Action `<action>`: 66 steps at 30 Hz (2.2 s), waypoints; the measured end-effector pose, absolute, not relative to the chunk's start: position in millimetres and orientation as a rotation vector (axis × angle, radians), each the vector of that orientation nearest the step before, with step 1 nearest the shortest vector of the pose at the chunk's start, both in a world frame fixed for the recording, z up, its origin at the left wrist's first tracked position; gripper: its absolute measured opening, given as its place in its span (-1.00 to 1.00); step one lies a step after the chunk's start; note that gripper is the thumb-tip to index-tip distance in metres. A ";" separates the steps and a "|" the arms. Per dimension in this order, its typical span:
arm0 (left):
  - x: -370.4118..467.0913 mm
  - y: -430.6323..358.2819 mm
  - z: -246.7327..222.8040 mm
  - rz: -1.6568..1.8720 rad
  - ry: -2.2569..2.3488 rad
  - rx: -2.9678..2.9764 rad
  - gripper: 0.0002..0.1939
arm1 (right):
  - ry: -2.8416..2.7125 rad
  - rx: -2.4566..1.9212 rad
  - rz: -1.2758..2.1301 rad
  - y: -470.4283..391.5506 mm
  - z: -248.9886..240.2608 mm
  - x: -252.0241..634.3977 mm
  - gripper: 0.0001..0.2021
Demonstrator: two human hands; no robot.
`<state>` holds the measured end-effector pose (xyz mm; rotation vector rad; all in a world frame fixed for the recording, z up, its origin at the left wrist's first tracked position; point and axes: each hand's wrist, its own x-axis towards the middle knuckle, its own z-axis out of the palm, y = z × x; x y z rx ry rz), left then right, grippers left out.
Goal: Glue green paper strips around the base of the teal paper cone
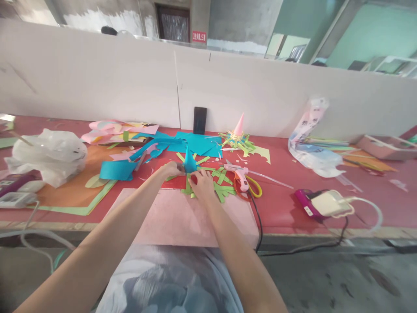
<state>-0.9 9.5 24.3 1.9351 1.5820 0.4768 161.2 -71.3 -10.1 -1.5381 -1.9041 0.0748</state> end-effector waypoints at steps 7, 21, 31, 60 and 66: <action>-0.5 6.7 27.8 0.371 1.611 1.940 -0.78 | -1.905 -1.526 0.087 -71.0 -10.9 161.8 -0.80; 6.4 -6.0 21.1 0.410 1.768 2.014 -0.71 | -1.964 -1.525 -0.008 -76.7 -8.7 163.5 -0.82; -2.1 -7.3 10.7 0.527 1.687 2.034 -0.79 | -1.812 -1.545 -0.037 -76.3 -5.7 165.9 -0.76; 27.7 -9.6 9.0 1.134 1.506 1.924 -0.50 | -1.869 -1.488 0.043 -78.4 -5.5 162.9 -0.78; 15.7 -22.3 22.8 1.443 1.330 1.722 -0.51 | -1.497 -1.354 0.141 -75.7 -1.1 175.9 -0.78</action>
